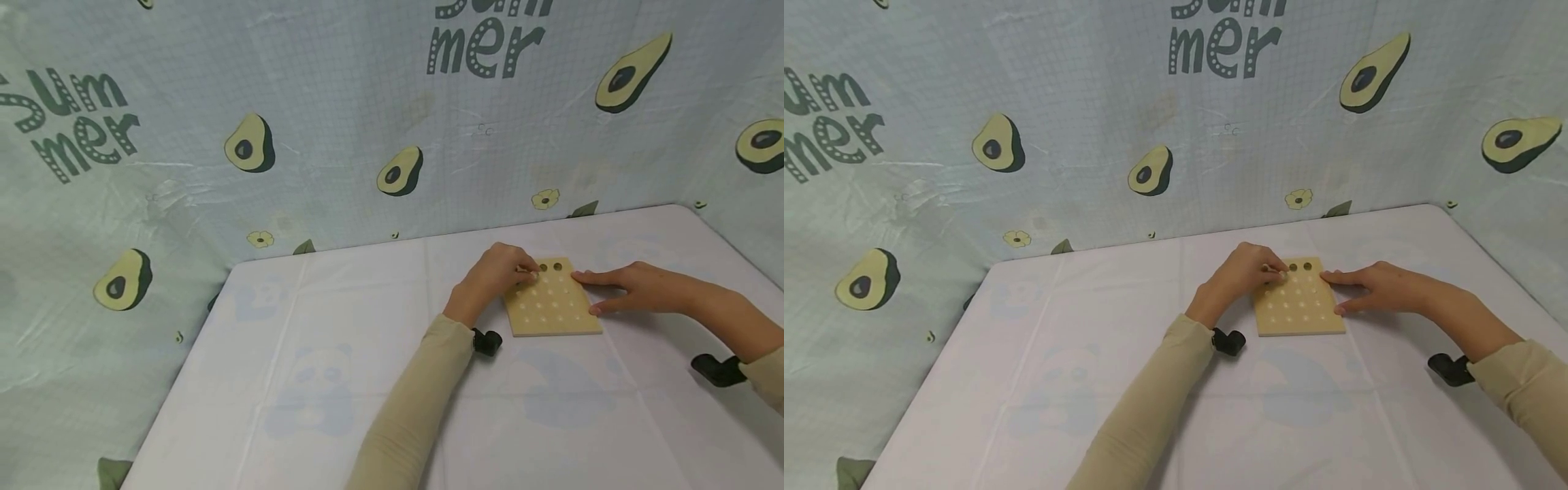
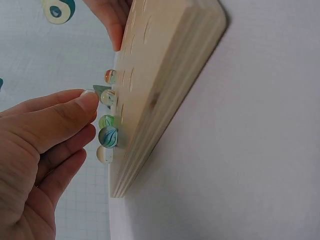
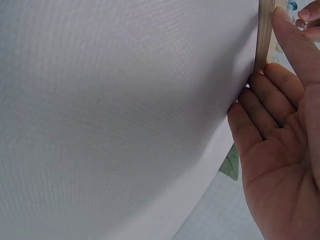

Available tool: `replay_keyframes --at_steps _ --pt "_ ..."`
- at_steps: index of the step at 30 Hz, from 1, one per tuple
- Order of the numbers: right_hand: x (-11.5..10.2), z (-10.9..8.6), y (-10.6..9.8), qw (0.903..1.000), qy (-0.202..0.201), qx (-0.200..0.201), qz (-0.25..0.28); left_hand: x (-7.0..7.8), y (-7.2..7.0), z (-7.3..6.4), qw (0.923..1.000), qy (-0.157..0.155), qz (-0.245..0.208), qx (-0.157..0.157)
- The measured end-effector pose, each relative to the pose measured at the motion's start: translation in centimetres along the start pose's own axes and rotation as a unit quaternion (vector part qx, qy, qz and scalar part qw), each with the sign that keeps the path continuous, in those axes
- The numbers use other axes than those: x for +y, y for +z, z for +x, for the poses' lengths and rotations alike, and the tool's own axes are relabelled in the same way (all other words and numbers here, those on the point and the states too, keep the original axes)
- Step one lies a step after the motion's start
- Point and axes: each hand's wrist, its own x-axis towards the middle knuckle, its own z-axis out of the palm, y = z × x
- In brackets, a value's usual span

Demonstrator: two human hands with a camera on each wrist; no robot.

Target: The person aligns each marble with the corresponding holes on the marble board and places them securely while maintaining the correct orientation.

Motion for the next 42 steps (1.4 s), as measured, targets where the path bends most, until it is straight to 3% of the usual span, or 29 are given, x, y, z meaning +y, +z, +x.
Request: replay_keyframes --at_steps 10,15,27,33,38,42 --pt "0.0 -0.1 0.3 0.9999 0.008 -0.007 0.0 -0.1 -0.4 0.5 0.9997 0.01 0.011 -0.02" --pt "0.0 -0.2 0.3 1.0 0.0 0.001 0.001 -0.1 -0.4 0.7 0.9996 -0.001 -0.004 -0.028" --pt "0.0 0.0 0.1 1.0 0.009 -0.002 -0.002 0.0 0.0 1.0 0.9977 -0.025 0.031 -0.055" --pt "0.0 0.0 0.2 0.9999 0.013 -0.003 -0.005 0.0 -0.2 0.9 0.9981 -0.014 0.026 -0.053" --pt "0.0 0.0 0.2 0.9999 0.011 -0.004 -0.006 -0.7 -1.2 0.4 0.9991 -0.002 0.02 -0.039" --pt "0.0 -0.1 0.2 0.9999 0.01 -0.003 -0.006 -2.2 -2.8 -0.6 0.9994 -0.009 0.008 -0.033"
